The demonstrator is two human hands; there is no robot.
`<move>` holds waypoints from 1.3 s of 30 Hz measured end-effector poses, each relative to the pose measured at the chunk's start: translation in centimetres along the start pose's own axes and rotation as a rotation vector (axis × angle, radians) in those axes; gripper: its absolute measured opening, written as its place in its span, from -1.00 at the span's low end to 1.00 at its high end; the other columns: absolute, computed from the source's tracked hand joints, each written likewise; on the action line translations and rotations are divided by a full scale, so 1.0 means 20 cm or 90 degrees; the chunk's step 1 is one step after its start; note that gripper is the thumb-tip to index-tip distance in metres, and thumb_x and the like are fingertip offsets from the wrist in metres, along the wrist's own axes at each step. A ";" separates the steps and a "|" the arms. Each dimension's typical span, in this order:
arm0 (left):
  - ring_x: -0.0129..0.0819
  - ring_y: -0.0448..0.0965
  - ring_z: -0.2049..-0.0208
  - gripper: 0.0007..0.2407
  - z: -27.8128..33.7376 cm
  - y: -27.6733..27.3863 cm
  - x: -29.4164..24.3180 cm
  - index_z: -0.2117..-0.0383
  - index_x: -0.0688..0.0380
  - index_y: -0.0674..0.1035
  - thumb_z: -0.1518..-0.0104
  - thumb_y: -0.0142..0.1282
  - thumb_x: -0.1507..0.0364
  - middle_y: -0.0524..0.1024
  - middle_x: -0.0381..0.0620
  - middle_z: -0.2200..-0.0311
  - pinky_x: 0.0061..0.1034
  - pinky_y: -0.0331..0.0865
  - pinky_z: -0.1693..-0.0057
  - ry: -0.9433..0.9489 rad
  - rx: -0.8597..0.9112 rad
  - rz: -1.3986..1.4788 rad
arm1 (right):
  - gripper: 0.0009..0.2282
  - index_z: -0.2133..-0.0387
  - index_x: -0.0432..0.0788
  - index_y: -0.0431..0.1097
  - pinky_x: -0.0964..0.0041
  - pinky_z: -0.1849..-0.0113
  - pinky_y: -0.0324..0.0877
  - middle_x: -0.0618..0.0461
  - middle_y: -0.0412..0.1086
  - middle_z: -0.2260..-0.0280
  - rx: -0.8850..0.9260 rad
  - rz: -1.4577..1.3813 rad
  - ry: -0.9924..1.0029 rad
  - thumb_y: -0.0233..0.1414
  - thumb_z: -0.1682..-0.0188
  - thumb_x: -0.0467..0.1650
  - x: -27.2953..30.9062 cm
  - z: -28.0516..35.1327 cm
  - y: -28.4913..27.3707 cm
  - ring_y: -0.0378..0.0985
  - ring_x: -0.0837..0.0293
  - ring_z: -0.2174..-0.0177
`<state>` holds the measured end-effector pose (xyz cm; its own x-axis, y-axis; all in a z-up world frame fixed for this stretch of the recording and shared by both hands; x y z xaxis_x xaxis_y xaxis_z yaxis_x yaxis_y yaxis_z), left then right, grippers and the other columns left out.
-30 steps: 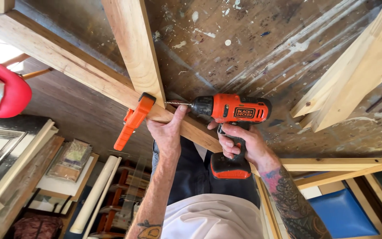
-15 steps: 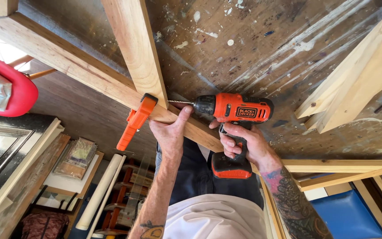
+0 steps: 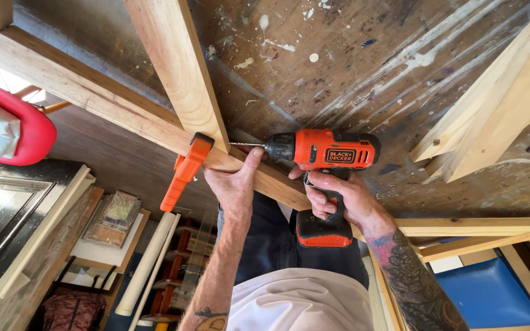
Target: Assembling a wooden frame using clamps, a power drill, and wood glue
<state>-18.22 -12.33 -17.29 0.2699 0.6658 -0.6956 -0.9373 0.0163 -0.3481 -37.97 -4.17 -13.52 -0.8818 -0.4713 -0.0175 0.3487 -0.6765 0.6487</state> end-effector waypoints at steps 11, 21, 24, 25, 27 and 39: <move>-0.40 0.65 0.36 -0.49 0.00 0.01 -0.04 0.16 0.33 0.58 0.24 0.64 0.39 0.66 0.07 0.38 -0.36 0.55 0.04 0.037 0.015 -0.080 | -0.86 0.19 -0.35 0.38 0.22 0.69 0.41 0.02 0.26 0.72 0.012 0.009 -0.025 0.01 -0.09 -0.46 -0.03 -0.01 -0.06 0.24 0.29 0.81; -0.05 0.60 0.11 -0.68 0.13 -0.12 -0.24 0.18 0.49 0.57 -0.01 0.42 0.52 0.52 0.44 0.28 -0.08 0.43 -0.10 0.006 0.187 -0.074 | -0.77 0.10 -0.46 0.37 0.18 0.71 0.40 -0.04 0.26 0.73 0.010 0.017 -0.004 0.02 -0.06 -0.48 -0.06 -0.02 -0.11 0.24 0.27 0.82; -0.02 0.58 -0.02 -0.67 0.19 -0.34 -0.38 -0.02 0.43 0.49 -0.08 0.17 0.68 0.54 0.24 0.08 -0.13 0.52 -0.16 -0.378 0.317 0.071 | -0.77 0.09 -0.45 0.37 0.18 0.71 0.40 -0.05 0.25 0.73 -0.005 0.033 -0.013 0.01 -0.07 -0.47 0.00 0.00 -0.07 0.23 0.26 0.83; -0.26 0.67 0.07 -0.74 0.15 -0.47 -0.48 0.09 0.25 0.64 -0.07 0.21 0.53 0.68 0.01 0.13 -0.36 0.53 -0.10 -0.335 0.340 -0.203 | -0.76 0.13 -0.39 0.38 0.28 0.66 0.27 -0.01 0.18 0.70 -0.025 0.053 0.042 0.02 -0.06 -0.41 0.01 0.00 -0.06 0.14 0.28 0.79; -0.52 0.76 0.15 -0.78 0.00 -0.62 -0.55 0.19 0.07 0.79 -0.06 0.24 0.38 0.82 -0.21 0.18 -0.58 0.53 -0.04 -0.276 0.363 -0.474 | -0.75 0.16 -0.34 0.40 0.38 0.60 0.14 0.03 0.12 0.67 -0.055 0.075 0.088 0.03 -0.06 -0.34 0.01 0.00 -0.08 0.05 0.31 0.75; -0.18 0.70 0.07 -0.74 -0.61 -0.42 -0.39 -0.03 0.11 0.48 -0.27 0.15 0.36 0.62 -0.06 0.07 -0.24 0.61 -0.12 -0.127 0.112 0.239 | -0.81 0.15 -0.38 0.43 0.16 0.68 0.40 -0.02 0.22 0.71 -0.037 0.057 0.019 0.00 -0.07 -0.45 -0.02 0.00 -0.09 0.20 0.25 0.81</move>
<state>-9.69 -26.79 -16.67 -0.1273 0.7800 -0.6126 -0.9899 -0.1388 0.0290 -38.20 -2.82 -14.66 -0.8369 -0.5471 0.0154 0.4439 -0.6620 0.6039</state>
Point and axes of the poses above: each hand's wrist, its own z-axis away from the middle knuckle, its own y-axis out of the palm, x = y × z, the point moved 6 cm from there along -z, towards the middle knuckle
